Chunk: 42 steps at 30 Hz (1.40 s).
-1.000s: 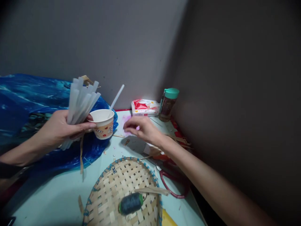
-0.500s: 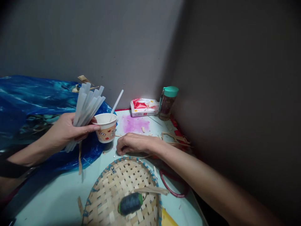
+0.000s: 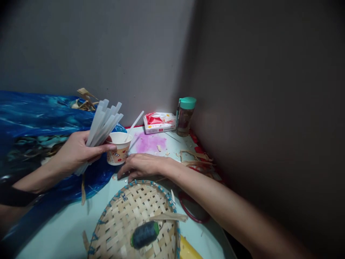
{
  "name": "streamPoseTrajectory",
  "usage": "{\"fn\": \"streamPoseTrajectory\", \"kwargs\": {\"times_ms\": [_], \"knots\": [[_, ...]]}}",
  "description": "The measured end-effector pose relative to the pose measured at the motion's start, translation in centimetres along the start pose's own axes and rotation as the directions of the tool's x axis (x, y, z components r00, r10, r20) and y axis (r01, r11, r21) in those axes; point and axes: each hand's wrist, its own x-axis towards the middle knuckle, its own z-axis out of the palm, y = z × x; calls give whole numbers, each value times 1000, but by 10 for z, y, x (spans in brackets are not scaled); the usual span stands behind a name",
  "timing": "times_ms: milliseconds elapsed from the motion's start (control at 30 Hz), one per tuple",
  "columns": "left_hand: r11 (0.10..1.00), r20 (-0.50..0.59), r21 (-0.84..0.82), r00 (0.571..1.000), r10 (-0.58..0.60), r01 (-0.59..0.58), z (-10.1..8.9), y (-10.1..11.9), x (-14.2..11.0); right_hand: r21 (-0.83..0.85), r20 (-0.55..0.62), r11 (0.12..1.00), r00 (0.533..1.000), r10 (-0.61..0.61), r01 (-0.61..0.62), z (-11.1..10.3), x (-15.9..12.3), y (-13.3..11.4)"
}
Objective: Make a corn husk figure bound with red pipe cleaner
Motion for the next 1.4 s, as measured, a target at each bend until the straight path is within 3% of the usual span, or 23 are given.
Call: {"fn": "streamPoseTrajectory", "kwargs": {"times_ms": [233,367,500,633,800,867,933,967,1000,1067,1133,1267,1400], "knots": [[997,-21,-41,998,-64,63,-5,-5,-1,14,60,998,997,-54,53,6,14,-1],[996,-9,-55,998,-69,69,-2,-5,1,-58,31,997,998,61,-60,-6,-6,-10],[996,27,-50,997,-68,69,6,-10,4,-51,-155,980,971,181,-191,-38,-42,-28],[999,141,-13,989,-49,51,27,-11,9,-150,-451,955,877,165,-256,-62,-56,-45],[1000,204,24,979,-21,16,50,0,13,-227,-440,917,875,203,-327,-66,-58,-47],[999,201,35,979,-23,17,53,3,14,-177,-543,917,812,211,-357,-68,-70,-45],[999,185,32,982,-33,27,53,4,16,-85,-664,881,686,298,-466,-67,-87,-40],[999,172,27,984,-41,36,52,4,16,-41,-676,844,637,370,-535,-64,-96,-35],[999,158,20,986,-52,50,52,4,16,-17,-646,800,617,449,-600,-59,-102,-31],[997,129,10,989,-78,77,50,5,16,-45,-494,726,647,581,-686,-43,-109,-20],[996,102,12,991,-87,86,49,6,15,-105,-385,691,670,635,-715,-25,-108,-12],[997,95,24,993,-76,74,51,4,17,-211,-399,681,698,595,-701,-1,-94,-7],[1000,119,7,992,-31,30,60,-6,23,-300,-396,675,732,555,-674,3,-83,-8]]}}
